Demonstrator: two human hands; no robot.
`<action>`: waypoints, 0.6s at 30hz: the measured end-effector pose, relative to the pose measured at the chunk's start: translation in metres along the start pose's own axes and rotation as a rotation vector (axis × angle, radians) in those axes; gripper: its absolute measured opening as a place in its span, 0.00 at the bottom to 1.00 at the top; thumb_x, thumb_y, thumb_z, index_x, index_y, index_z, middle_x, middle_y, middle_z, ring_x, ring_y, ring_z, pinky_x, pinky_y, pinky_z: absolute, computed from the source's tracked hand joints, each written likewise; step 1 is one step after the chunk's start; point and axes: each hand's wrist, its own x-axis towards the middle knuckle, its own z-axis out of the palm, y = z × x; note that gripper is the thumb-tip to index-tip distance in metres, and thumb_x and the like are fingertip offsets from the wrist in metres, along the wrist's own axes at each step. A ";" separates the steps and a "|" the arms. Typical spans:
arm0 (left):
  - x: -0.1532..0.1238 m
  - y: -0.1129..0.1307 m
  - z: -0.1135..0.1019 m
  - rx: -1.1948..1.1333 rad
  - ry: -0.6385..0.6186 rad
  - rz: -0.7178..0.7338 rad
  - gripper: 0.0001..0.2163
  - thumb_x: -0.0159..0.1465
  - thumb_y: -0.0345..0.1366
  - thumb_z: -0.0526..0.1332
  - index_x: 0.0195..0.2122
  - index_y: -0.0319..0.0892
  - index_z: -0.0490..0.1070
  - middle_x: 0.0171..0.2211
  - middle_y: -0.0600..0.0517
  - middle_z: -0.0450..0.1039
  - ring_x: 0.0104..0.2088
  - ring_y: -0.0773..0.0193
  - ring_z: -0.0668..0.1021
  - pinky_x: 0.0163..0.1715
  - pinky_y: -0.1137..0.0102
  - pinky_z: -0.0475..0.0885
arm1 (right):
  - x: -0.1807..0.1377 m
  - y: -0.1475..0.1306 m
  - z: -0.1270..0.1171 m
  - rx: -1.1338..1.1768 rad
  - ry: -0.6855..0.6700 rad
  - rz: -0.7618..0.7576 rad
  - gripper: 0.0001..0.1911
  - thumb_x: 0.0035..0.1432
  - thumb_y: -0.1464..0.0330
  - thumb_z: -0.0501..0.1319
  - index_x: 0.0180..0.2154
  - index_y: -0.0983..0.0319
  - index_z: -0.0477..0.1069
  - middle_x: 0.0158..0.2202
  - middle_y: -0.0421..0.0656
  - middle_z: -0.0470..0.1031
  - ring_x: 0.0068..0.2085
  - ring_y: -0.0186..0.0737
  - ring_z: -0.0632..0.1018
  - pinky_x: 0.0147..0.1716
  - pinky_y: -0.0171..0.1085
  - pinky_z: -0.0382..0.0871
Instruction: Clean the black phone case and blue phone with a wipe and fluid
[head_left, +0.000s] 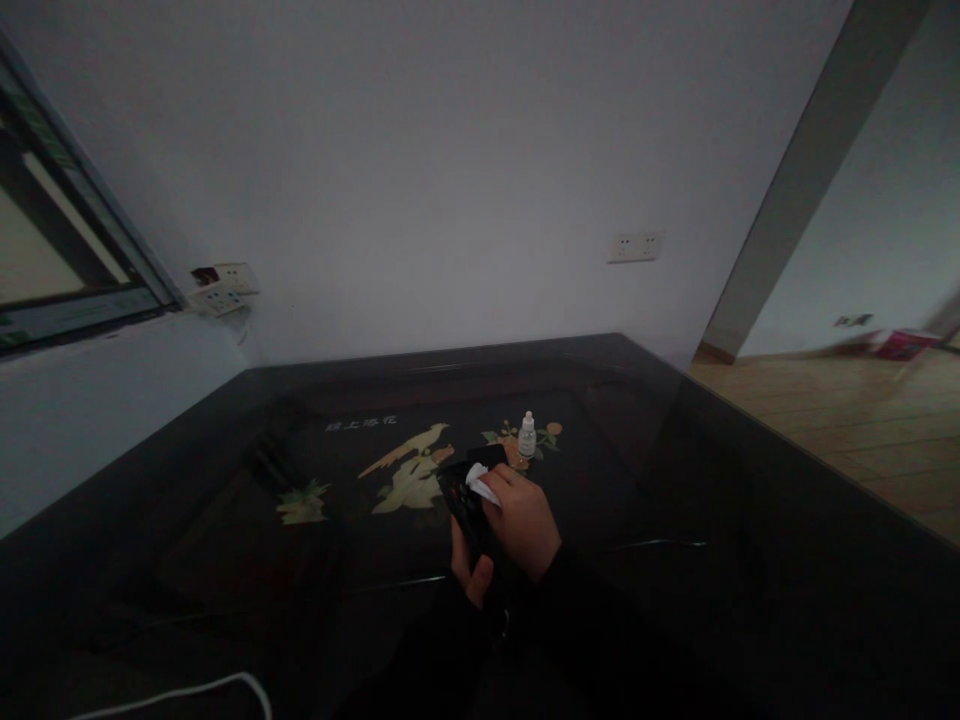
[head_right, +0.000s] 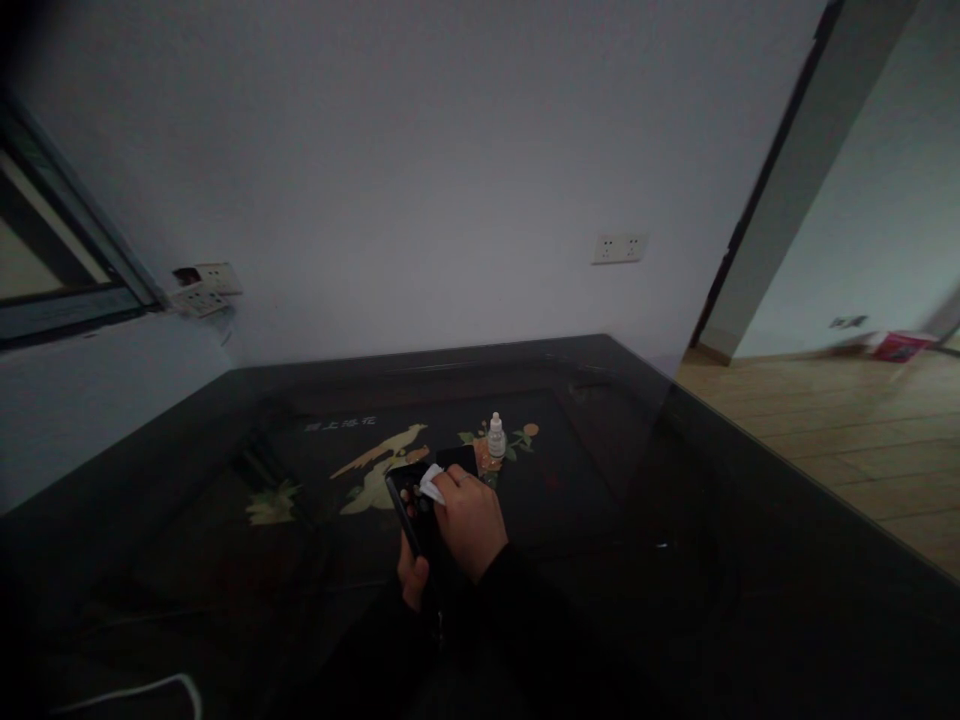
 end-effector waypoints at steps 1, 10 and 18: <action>-0.001 0.001 0.001 0.005 -0.018 0.009 0.29 0.51 0.48 0.58 0.54 0.48 0.59 0.51 0.52 0.65 0.55 0.58 0.62 0.52 0.71 0.56 | 0.005 -0.002 0.000 -0.002 0.004 0.001 0.10 0.55 0.75 0.52 0.38 0.61 0.67 0.37 0.42 0.69 0.36 0.36 0.71 0.35 0.32 0.60; -0.001 0.011 0.003 0.009 -0.007 0.000 0.29 0.51 0.46 0.60 0.55 0.46 0.58 0.48 0.52 0.69 0.53 0.59 0.65 0.49 0.72 0.60 | -0.018 0.002 -0.007 0.001 -0.021 0.023 0.09 0.56 0.74 0.51 0.34 0.61 0.69 0.34 0.42 0.70 0.35 0.35 0.72 0.34 0.31 0.61; -0.001 0.014 -0.001 -0.060 -0.021 -0.229 0.45 0.47 0.50 0.62 0.61 0.44 0.39 0.35 0.48 0.75 0.35 0.56 0.76 0.34 0.66 0.68 | -0.070 0.009 -0.009 0.084 -0.073 0.110 0.09 0.55 0.75 0.54 0.35 0.59 0.71 0.34 0.42 0.71 0.34 0.37 0.73 0.33 0.31 0.62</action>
